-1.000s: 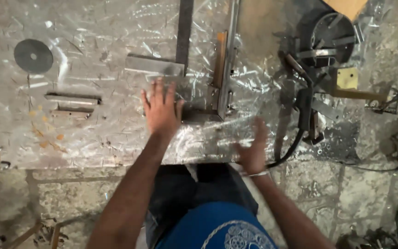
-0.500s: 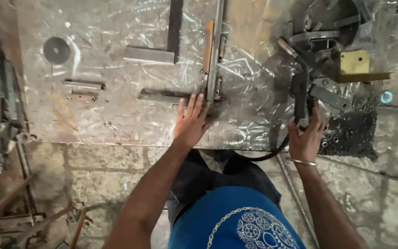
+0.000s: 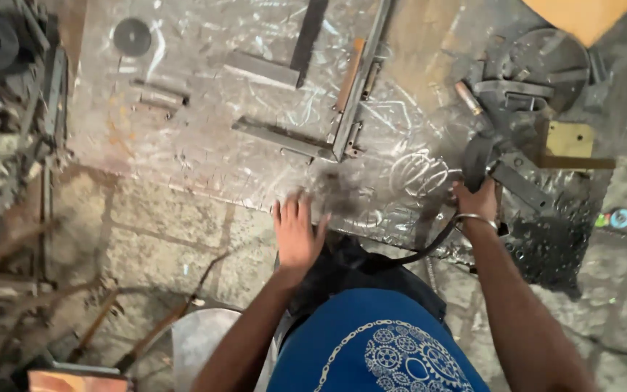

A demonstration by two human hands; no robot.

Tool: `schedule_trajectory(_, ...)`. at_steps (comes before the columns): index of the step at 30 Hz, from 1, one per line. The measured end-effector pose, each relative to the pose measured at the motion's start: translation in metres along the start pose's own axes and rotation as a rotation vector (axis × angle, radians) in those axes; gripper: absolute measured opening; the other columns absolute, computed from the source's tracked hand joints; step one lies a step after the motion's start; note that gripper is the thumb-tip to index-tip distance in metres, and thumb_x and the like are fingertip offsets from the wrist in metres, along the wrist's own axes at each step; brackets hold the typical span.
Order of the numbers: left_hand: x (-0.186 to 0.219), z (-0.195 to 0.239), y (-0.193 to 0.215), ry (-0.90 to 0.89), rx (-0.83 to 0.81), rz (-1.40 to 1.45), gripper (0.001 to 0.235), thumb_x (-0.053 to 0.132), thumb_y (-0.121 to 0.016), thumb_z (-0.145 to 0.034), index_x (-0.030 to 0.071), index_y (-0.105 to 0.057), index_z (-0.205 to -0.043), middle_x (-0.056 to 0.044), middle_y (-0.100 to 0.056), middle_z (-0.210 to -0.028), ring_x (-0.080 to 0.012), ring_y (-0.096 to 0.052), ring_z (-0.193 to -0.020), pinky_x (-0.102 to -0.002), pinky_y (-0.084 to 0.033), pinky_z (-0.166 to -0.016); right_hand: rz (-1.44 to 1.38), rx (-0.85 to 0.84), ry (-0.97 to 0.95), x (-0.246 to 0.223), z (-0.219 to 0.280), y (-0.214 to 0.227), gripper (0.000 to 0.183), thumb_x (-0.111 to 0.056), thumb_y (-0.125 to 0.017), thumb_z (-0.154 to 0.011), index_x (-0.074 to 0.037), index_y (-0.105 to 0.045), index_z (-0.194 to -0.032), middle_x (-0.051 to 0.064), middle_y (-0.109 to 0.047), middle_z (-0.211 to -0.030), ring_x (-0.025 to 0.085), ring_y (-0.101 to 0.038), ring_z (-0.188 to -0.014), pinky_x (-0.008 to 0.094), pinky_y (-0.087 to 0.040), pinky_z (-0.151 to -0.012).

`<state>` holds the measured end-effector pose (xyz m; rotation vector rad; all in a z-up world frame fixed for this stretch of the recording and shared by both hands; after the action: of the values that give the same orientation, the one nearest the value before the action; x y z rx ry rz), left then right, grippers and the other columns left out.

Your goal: The person welds joints of a square steel frame on a metal work table using an arc welding electrode holder, producing sparks at each corner. Between welds they reposition and flip the frame, align its bars, and weld additional joints, leaving the welded frame on the table.

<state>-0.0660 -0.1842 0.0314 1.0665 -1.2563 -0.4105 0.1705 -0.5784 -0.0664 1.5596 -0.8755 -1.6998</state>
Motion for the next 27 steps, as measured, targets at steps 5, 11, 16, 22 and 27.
schedule_trajectory(5,-0.029,-0.077,-0.025,0.435,0.128,0.111,0.106,0.059,-0.08,-0.082,0.009,-0.027,-0.159,-0.026,-0.025,-0.163,-0.0452,-0.021,-0.152,-0.062,-0.014,-0.122,-0.704,-0.4,-0.425,-0.02,0.019,0.003,0.039,-0.023,-0.076,-0.097,-0.002,-0.056,-0.123,0.007,-0.06,-0.082,0.029,-0.057,-0.07,0.052,-0.047,-0.062)
schedule_trajectory(11,-0.032,-0.106,-0.042,0.611,0.091,0.126,0.127,0.063,-0.087,-0.068,0.015,-0.016,-0.162,-0.021,-0.011,-0.169,-0.0418,-0.011,-0.156,-0.061,-0.01,-0.123,-0.943,-0.545,-0.576,-0.083,0.089,0.059,0.075,-0.075,-0.036,-0.099,-0.005,-0.058,-0.118,0.011,-0.064,-0.077,0.028,-0.062,-0.067,0.043,-0.053,-0.065)
schedule_trajectory(16,-0.038,-0.101,-0.051,0.665,0.109,0.158,0.13,0.059,-0.089,-0.066,0.016,-0.013,-0.163,-0.021,-0.01,-0.17,-0.0412,-0.011,-0.156,-0.061,-0.012,-0.124,-0.986,-0.618,-0.378,-0.132,0.113,0.094,0.083,-0.077,-0.033,-0.098,-0.012,-0.048,-0.148,0.01,-0.06,-0.082,0.026,-0.06,-0.066,0.041,-0.051,-0.06)
schedule_trajectory(22,-0.044,-0.099,-0.05,0.699,0.1,0.18,0.127,0.054,-0.09,-0.069,0.016,-0.013,-0.162,-0.021,-0.012,-0.168,-0.0425,-0.013,-0.155,-0.061,-0.013,-0.122,-0.886,-0.693,-0.272,-0.148,0.129,0.09,0.075,-0.07,-0.037,-0.099,-0.011,-0.05,-0.143,0.014,-0.061,-0.076,0.026,-0.06,-0.061,0.038,-0.05,-0.056)
schedule_trajectory(27,-0.039,-0.048,-0.04,0.633,0.234,0.363,0.105,0.048,-0.081,-0.082,0.01,-0.025,-0.163,-0.026,-0.026,-0.166,-0.0443,-0.028,-0.152,-0.058,-0.022,-0.122,-0.571,-0.69,-0.354,-0.156,0.142,0.061,0.063,-0.058,-0.048,-0.101,0.003,-0.059,-0.086,0.014,-0.062,-0.063,0.028,-0.063,-0.052,0.039,-0.052,-0.05)
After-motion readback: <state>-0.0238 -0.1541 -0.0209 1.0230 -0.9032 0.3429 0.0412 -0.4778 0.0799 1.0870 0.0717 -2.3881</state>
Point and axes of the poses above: each hand's wrist, its own z-axis away from the middle knuckle, its own y-axis out of the back of the hand, x = y × z, the point moved 8 cm from there along -z, towards the middle knuckle
